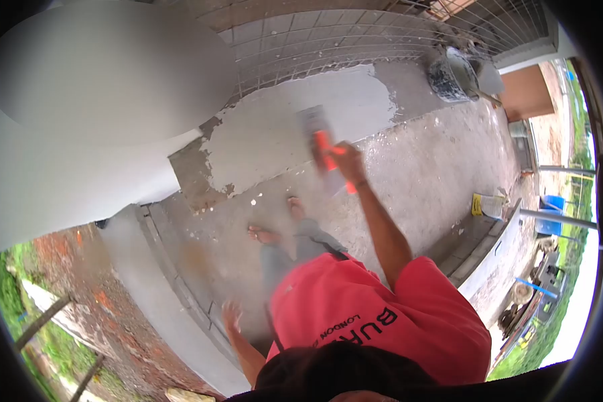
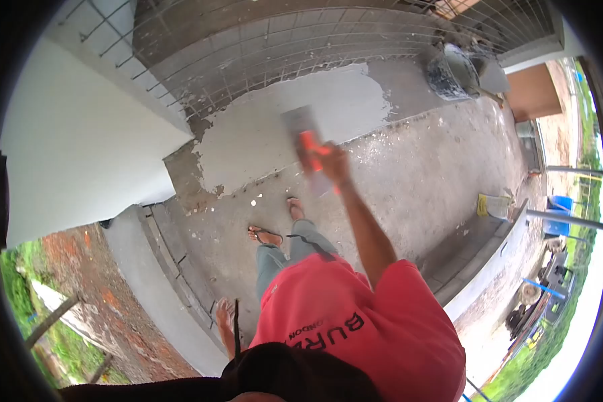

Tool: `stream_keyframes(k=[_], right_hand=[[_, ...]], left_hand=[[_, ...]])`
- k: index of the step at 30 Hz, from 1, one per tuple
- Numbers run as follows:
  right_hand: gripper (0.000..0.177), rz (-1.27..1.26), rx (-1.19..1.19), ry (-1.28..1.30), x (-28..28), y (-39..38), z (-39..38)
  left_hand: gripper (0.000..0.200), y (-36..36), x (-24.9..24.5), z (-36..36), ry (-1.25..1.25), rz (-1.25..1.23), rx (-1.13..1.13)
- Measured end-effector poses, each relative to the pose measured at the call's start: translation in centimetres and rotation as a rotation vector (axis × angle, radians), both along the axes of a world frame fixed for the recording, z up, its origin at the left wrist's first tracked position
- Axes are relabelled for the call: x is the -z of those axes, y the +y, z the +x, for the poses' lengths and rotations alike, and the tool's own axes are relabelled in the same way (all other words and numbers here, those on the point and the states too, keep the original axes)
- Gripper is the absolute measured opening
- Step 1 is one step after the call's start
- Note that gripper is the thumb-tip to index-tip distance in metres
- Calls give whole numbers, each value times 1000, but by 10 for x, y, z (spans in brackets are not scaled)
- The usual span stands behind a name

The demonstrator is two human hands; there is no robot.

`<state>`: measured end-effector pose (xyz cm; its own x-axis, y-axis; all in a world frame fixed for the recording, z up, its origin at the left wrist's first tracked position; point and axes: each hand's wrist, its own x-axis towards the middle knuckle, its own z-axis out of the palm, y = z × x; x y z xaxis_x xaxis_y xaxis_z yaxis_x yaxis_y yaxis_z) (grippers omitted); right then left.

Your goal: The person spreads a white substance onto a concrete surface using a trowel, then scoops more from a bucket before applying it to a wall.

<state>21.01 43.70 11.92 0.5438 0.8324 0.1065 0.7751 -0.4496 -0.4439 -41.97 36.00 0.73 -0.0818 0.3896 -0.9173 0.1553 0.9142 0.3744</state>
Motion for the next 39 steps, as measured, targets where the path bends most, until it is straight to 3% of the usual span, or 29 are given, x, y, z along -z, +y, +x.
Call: stream_keyframes(k=[1,2,3,6,7,9,12,15,18,21,23,26,28,31,32,36,39], right_hand=[[25,25,180,-14,49,-33,59],[35,-65,498,121,11,-39,79],[41,-10,503,-19,24,-55,116],[49,-53,597,177,17,-51,160],[49,-22,566,108,16,-44,158],[46,31,534,193,-2,-30,133],[34,172,746,724,-38,-22,74],[21,915,555,1317,-10,-46,32],[13,1174,382,1639,2,-45,-36],[11,1017,394,1747,23,-41,-115],[15,1046,393,2050,42,-33,-170],[9,979,343,1915,63,-9,-239],[9,997,451,1998,74,15,-278],[11,823,514,1927,63,46,-299],[12,889,559,1917,58,55,-300],[14,952,628,1689,73,61,-260],[15,1046,672,1641,86,47,-191]], left_hand=[[41,4,3,-7,17,-23,20],[41,6,13,-18,-23,-34,92],[40,10,14,-17,-15,-34,122],[43,21,-14,-19,58,-37,223],[43,24,-19,-26,76,-26,219],[43,29,-26,-29,88,-10,219],[46,25,-19,-48,79,-16,187],[47,22,7,-80,-2,-22,294],[46,24,56,-125,55,-4,447],[46,55,38,-135,57,-73,468],[46,86,15,-142,59,-92,479],[46,143,-11,-158,96,-101,538],[46,183,-32,-162,145,-100,568],[46,241,-48,-173,203,-49,654],[47,258,-46,-185,179,38,885],[50,286,-78,-140,149,73,733],[49,303,-35,-169,92,254,1114]])
